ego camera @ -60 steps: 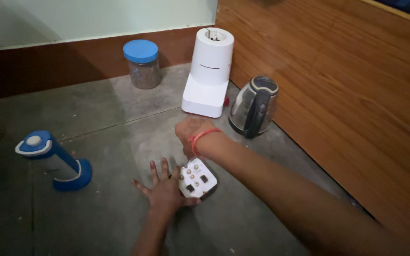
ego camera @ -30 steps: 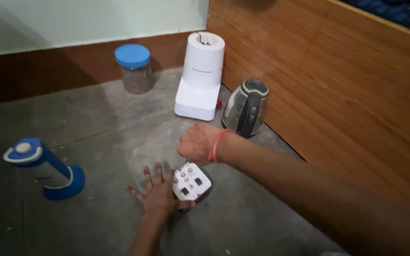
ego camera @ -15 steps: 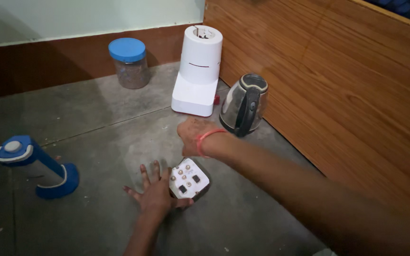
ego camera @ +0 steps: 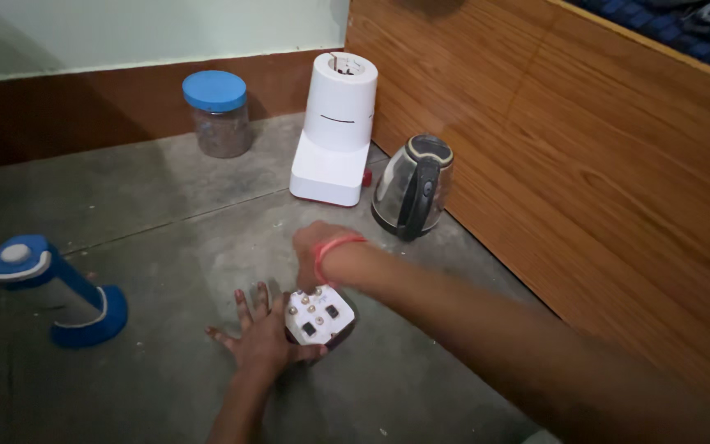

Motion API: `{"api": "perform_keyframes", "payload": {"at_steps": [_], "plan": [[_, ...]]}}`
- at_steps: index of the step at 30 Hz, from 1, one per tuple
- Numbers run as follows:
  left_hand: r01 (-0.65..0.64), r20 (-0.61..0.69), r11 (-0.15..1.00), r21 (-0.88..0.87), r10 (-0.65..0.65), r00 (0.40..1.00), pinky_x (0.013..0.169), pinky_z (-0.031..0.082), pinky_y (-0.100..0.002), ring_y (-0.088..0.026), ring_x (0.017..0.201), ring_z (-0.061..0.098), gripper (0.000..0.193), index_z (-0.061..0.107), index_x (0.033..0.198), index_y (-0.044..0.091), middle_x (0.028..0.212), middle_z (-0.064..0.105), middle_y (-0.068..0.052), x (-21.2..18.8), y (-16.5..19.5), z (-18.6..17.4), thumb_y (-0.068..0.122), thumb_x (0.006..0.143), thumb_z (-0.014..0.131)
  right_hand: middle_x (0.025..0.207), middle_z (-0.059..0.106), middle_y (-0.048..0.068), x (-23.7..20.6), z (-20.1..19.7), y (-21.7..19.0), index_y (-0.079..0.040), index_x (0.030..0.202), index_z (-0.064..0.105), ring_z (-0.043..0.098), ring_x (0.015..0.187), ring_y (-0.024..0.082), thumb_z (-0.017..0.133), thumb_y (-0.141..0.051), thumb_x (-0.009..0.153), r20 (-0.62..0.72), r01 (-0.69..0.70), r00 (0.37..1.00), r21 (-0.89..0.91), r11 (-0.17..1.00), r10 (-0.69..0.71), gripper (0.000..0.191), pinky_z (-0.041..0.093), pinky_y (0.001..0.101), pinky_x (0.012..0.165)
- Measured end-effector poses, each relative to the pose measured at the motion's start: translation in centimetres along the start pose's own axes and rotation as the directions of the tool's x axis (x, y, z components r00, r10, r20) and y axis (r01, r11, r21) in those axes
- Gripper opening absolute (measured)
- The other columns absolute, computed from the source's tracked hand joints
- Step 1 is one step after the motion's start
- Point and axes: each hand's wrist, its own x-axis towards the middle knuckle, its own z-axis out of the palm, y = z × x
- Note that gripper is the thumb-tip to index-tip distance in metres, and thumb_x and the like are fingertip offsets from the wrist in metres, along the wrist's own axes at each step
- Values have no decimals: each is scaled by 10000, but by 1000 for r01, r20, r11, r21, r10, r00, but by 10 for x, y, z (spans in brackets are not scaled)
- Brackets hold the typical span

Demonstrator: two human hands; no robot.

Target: The person kneels on the floor and uses a screwdriver to unscrew screws from a white electrical switch and socket board, lifting components off the board. They handle a small dark bottle, pressing its contents onto a part, reposition the board, and briefly touch a white mixer-grinder appliance base before resuming screwing on the board.

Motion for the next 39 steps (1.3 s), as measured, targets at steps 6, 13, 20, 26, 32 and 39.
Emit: {"api": "perform_keyframes", "payload": {"at_steps": [6, 13, 20, 26, 32, 39], "plan": [[23, 21, 999, 35, -23, 1000, 1087, -39, -851, -292, 1589, -154, 1528, 67, 1635, 367, 1737, -44, 51, 4, -1, 2, 711, 449, 967, 891, 738, 58, 12, 27, 15, -182, 834, 736, 730, 912, 282, 660, -242, 847, -230, 582, 597, -535, 613, -768, 97, 554, 436, 764], [21, 36, 1000, 11, -21, 999, 1099, -22, -845, -312, 1600, -141, 1355, 253, 1581, 412, 1744, -14, 27, -3, 0, -2, 686, 460, 963, 969, 748, 99, 23, 19, -5, -149, 868, 757, 733, 970, 309, 655, -156, 847, -100, 491, 730, -612, 620, -676, 105, 575, 433, 781], [11, 31, 1000, -27, -10, 999, 1102, -24, -846, -303, 1604, -138, 1331, 276, 1568, 425, 1749, -26, 34, -7, -1, -4, 656, 457, 971, 1126, 742, 158, 28, 6, -18, -72, 1016, 785, 732, 1052, 324, 684, -92, 852, -117, 297, 919, -417, 859, -375, 194, 601, 424, 802], [18, 26, 999, -51, -16, 1000, 1098, -46, -847, -291, 1598, -147, 1377, 232, 1586, 391, 1743, -38, 39, -5, -2, -1, 657, 458, 974, 1225, 726, 146, 31, 6, -26, -75, 1122, 765, 716, 1127, 309, 709, -144, 897, -177, -75, 982, -27, 997, 69, 242, 594, 410, 874], [2, -1, 996, -89, -2, 1000, 1101, -24, -843, -308, 1604, -133, 1355, 269, 1577, 384, 1746, -25, 13, -5, -5, 2, 647, 452, 977, 1301, 683, 152, 25, -6, -24, -87, 1167, 749, 688, 1171, 316, 777, -172, 817, -69, -85, 994, -6, 996, 84, 361, 583, 421, 903], [16, -11, 999, -44, -16, 1000, 1083, -13, -860, -306, 1592, -132, 1419, 210, 1597, 374, 1737, -34, 25, 4, -6, 7, 697, 439, 965, 1162, 720, 164, 3, 6, -9, -96, 1014, 788, 713, 1092, 338, 755, -125, 796, -153, 116, 979, -114, 987, -132, 223, 594, 439, 869]]}}
